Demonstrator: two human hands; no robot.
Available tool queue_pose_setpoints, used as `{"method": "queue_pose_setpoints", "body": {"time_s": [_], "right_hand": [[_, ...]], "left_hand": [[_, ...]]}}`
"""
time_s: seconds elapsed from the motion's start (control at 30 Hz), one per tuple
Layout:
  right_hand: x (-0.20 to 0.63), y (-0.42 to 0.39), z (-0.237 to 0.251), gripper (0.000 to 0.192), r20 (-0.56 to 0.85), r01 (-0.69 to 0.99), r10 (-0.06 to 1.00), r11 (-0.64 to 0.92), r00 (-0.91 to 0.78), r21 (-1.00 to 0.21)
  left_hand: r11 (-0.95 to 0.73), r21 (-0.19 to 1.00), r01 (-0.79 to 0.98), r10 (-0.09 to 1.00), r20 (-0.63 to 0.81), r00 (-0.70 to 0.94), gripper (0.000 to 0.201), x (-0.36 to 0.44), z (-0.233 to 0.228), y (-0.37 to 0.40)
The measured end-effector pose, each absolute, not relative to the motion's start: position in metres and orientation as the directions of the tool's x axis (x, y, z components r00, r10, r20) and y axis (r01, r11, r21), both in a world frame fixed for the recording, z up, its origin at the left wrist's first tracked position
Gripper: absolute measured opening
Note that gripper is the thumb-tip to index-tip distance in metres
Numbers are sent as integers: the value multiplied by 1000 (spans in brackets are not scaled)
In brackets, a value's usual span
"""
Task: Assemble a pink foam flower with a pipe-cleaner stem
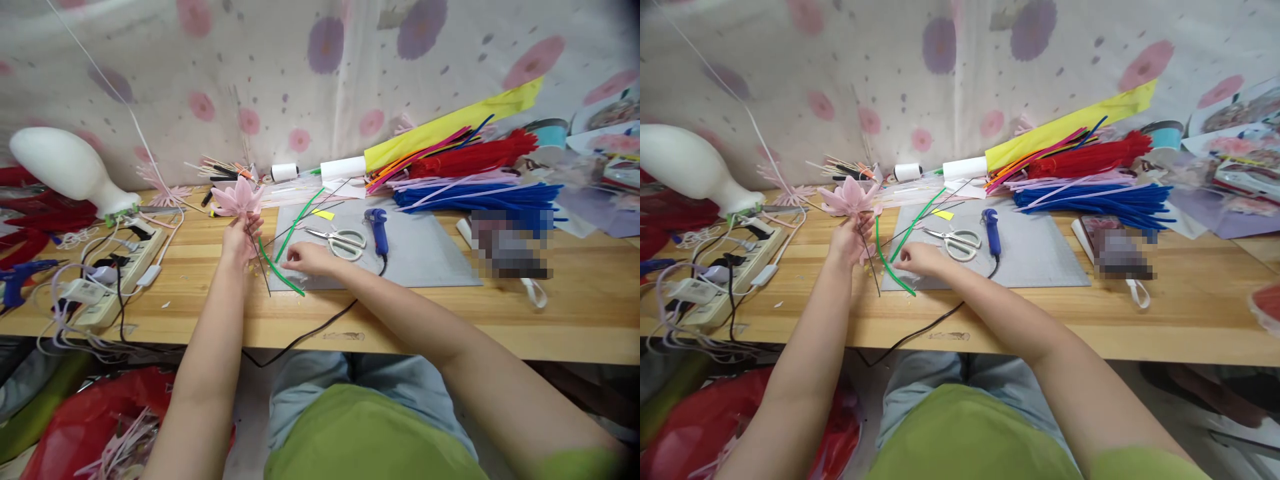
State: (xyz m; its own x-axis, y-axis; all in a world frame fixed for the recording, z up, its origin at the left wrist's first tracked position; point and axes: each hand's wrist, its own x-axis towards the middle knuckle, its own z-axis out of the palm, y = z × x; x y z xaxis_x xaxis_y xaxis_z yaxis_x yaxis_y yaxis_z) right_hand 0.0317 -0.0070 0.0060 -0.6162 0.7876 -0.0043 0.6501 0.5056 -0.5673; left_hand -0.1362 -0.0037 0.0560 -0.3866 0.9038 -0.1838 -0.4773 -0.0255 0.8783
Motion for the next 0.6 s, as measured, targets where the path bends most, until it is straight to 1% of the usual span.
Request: {"method": "queue_pose_setpoints", "body": {"time_s": [0.07, 0.17, 0.23, 0.27, 0.3, 0.33, 0.4, 0.47, 0.5, 0.53, 0.6], "right_hand": [[12, -13, 4, 36, -17, 702, 794, 528, -608, -477], [-3, -20, 5, 25, -40, 756, 802, 543, -596, -364], [-2, -21, 7, 18, -68, 774, 811, 525, -581, -355], [1, -19, 8, 15, -78, 777, 817, 507, -571, -374], [6, -17, 9, 13, -80, 773, 826, 483, -559, -412], [12, -14, 10, 11, -80, 757, 835, 448, -544, -476], [28, -7, 11, 11, -100, 660, 847, 327, -522, -676], [47, 0, 13, 12, -130, 456, 848, 141, -513, -879], [56, 4, 14, 13, -142, 332, 852, 39, -504, -943], [66, 7, 15, 13, -145, 204, 864, -50, -482, -978], [84, 11, 18, 13, -149, -42, 894, -183, -423, -982]], "left_hand": [[-18, 875, -485, 892, -205, -403, 23, -139, 59, -6], [-7, 865, -502, 891, -222, -395, 25, -140, 59, -8], [9, 860, -511, 901, -228, -369, 25, -137, 55, -9], [15, 857, -516, 904, -232, -358, 24, -135, 53, -9], [17, 852, -523, 905, -236, -354, 23, -133, 51, -9], [13, 846, -532, 905, -237, -354, 22, -130, 48, -9], [-17, 832, -554, 902, -226, -368, 21, -124, 45, -8], [-57, 817, -574, 909, -196, -368, 20, -116, 44, -7], [-67, 810, -583, 919, -176, -352, 19, -111, 44, -6], [-70, 805, -589, 932, -158, -326, 18, -105, 43, -6], [-45, 804, -593, 960, -130, -249, 16, -88, 39, -5]]}}
